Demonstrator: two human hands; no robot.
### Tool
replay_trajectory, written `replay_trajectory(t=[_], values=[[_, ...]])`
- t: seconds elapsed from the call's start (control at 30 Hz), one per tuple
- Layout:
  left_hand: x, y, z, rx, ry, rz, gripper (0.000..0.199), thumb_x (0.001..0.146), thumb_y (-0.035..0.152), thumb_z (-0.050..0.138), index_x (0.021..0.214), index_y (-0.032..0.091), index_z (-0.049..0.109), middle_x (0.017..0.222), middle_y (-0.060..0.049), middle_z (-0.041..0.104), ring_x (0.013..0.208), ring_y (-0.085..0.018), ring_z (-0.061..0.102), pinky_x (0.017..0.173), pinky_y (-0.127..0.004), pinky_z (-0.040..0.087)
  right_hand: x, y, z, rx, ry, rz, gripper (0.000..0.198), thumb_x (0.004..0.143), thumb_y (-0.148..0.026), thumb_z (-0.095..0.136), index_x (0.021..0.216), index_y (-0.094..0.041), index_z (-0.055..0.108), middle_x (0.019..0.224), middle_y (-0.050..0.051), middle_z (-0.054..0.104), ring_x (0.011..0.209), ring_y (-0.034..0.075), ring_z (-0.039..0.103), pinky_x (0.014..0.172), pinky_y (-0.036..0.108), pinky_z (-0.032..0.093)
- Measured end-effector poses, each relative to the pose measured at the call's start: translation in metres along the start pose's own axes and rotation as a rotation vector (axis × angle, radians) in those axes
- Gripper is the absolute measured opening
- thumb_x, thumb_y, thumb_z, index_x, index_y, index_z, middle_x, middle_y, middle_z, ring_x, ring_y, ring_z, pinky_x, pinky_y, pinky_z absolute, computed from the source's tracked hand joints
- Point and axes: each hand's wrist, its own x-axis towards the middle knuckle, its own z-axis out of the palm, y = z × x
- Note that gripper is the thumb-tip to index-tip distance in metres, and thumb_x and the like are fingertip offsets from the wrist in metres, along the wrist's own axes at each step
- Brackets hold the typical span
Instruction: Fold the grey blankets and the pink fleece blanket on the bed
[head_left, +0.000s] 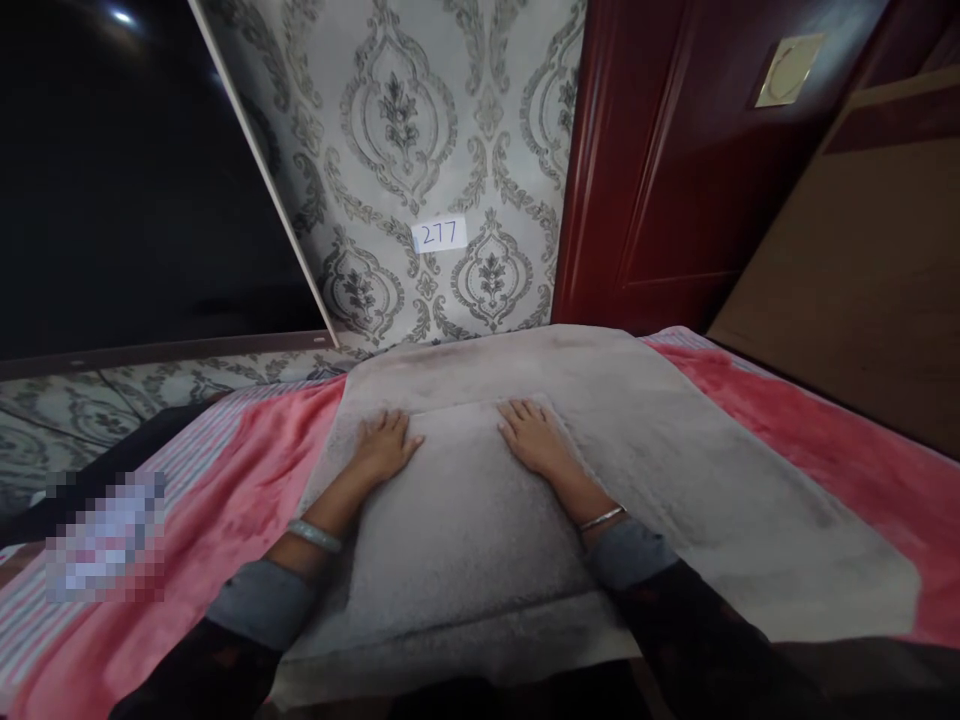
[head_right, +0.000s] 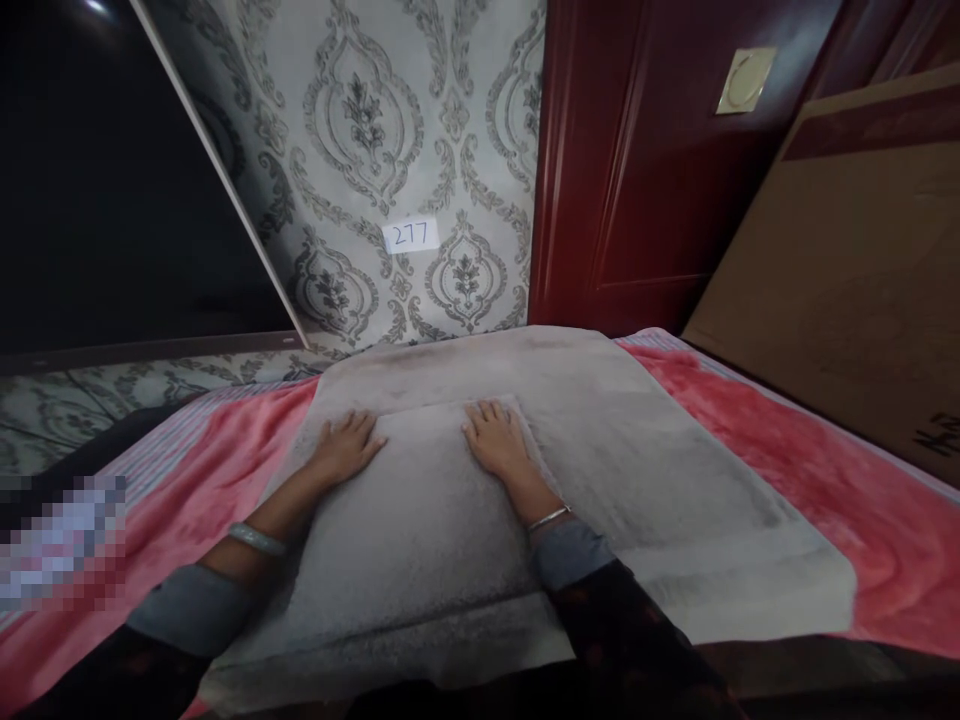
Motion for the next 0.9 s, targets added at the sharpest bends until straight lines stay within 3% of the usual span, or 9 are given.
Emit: replay_trajectory(t=[0.1,0.2,0.3,0.37,0.5,0.7,0.8,0.9], values=[[0.016,0.029,-0.010,-0.051,-0.021,0.198,0.060,0.099,0.044,0.028,0.155,0.022,0.033,0.164,-0.010,0.026,0.153,-0.029,0.017,0.120,-0.060,0.020,0.000,0.001,-0.001,0.024,0.013,0.010,0.054,0.105,-0.033,0.028,0.157,-0.017,0.034,0.159,0.010,0.034,0.146,0.028,0.027,0.119,0.049,0.025],[0.032,0.063,-0.004,-0.114,-0.053,0.409,0.057,0.100,0.042,0.026,0.156,0.027,0.030,0.165,-0.005,0.025,0.153,-0.023,0.018,0.122,-0.054,0.020,0.000,0.004,0.000,0.032,0.011,-0.001,0.054,0.105,-0.030,0.027,0.156,-0.016,0.036,0.158,0.010,0.035,0.146,0.027,0.028,0.119,0.047,0.025],[0.043,0.080,0.012,-0.099,-0.075,0.435,0.058,0.101,0.046,0.026,0.155,0.027,0.032,0.164,-0.006,0.027,0.153,-0.024,0.020,0.123,-0.052,0.017,0.001,0.006,0.001,0.011,0.012,-0.012,0.051,0.105,-0.031,0.028,0.152,-0.018,0.043,0.157,0.010,0.036,0.146,0.028,0.028,0.118,0.048,0.026],[0.047,0.079,0.021,-0.090,-0.075,0.399,0.061,0.100,0.050,0.025,0.156,0.026,0.031,0.164,-0.007,0.027,0.153,-0.025,0.020,0.123,-0.052,0.016,0.001,0.006,0.002,0.001,0.015,-0.011,0.051,0.105,-0.031,0.029,0.152,-0.019,0.043,0.157,0.010,0.036,0.146,0.027,0.029,0.118,0.048,0.026],[0.048,0.051,0.024,-0.068,-0.065,0.298,0.065,0.100,0.054,0.024,0.156,0.023,0.031,0.164,-0.010,0.027,0.152,-0.028,0.021,0.122,-0.056,0.016,0.001,0.006,0.002,-0.002,0.009,0.002,0.050,0.105,-0.032,0.028,0.153,-0.021,0.043,0.158,0.008,0.036,0.146,0.026,0.028,0.118,0.047,0.026],[0.024,-0.022,0.020,-0.060,-0.018,0.066,0.063,0.099,0.050,0.025,0.154,0.022,0.035,0.161,-0.011,0.034,0.150,-0.030,0.027,0.120,-0.058,0.020,0.002,0.006,0.001,0.012,0.000,-0.004,0.050,0.105,-0.030,0.029,0.153,-0.020,0.042,0.158,0.008,0.035,0.146,0.027,0.028,0.118,0.048,0.026],[0.004,-0.049,0.022,-0.158,0.030,-0.025,0.064,0.098,0.046,0.025,0.153,0.015,0.035,0.160,-0.014,0.035,0.150,-0.027,0.029,0.121,-0.053,0.024,0.002,0.006,0.002,0.020,0.010,-0.006,0.049,0.105,-0.029,0.030,0.151,-0.020,0.045,0.157,0.008,0.038,0.145,0.026,0.029,0.118,0.048,0.026],[-0.022,-0.058,0.025,-0.340,0.128,-0.090,0.070,0.095,0.046,0.027,0.151,0.004,0.036,0.157,-0.019,0.039,0.147,-0.026,0.036,0.122,-0.046,0.027,0.003,0.004,0.001,0.102,0.025,-0.011,0.049,0.104,-0.030,0.033,0.149,-0.018,0.047,0.156,0.010,0.039,0.145,0.026,0.029,0.119,0.048,0.024]])
